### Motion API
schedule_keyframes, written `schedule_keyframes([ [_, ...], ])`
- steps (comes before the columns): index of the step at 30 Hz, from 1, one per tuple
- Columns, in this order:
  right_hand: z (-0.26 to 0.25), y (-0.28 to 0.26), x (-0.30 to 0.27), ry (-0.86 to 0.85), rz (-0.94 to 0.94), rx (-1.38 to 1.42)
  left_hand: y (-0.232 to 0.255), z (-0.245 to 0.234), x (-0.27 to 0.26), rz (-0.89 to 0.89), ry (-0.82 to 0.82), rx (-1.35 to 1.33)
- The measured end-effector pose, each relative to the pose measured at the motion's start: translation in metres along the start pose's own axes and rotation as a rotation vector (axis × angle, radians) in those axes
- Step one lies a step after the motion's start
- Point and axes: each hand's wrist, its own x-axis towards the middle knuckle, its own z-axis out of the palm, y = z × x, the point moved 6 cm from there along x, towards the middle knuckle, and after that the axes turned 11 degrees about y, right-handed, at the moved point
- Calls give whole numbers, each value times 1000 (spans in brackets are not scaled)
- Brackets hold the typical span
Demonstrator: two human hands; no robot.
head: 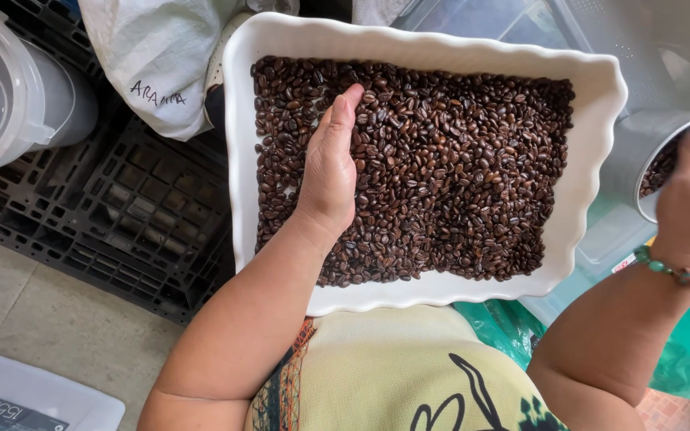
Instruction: Sorting roasted coffee beans by hand in a tray to remove defects.
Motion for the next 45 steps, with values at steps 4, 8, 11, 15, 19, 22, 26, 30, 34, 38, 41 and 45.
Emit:
schedule_keyframes([
  [4,2,-165,19,-192,-219,514,2,2,0,21,3,-11],
  [8,33,-295,19,-419,-517,658,3,3,0,-14,17,-30],
  [11,68,-334,2,-589,-616,613,-3,2,4,82,-6,-172],
  [15,74,-336,-7,-569,-688,550,-2,1,1,-54,50,-125],
  [19,63,-305,-7,-569,-710,436,0,3,-3,43,-17,-30],
  [22,48,-275,-1,-545,-629,431,19,8,-17,208,-98,103],
  [26,37,-241,7,-513,-473,423,43,8,-32,631,-54,477],
  [30,40,-220,6,-489,-456,325,52,6,-33,711,19,576],
  [34,49,-213,4,-488,-399,297,45,-2,-18,635,63,500],
  [38,62,-214,3,-508,-397,305,31,-5,-4,482,44,347],
  [41,70,-212,1,-556,-369,290,30,-3,-5,363,42,299],
  [45,68,-214,3,-548,-374,290,19,-1,1,277,16,218],
])
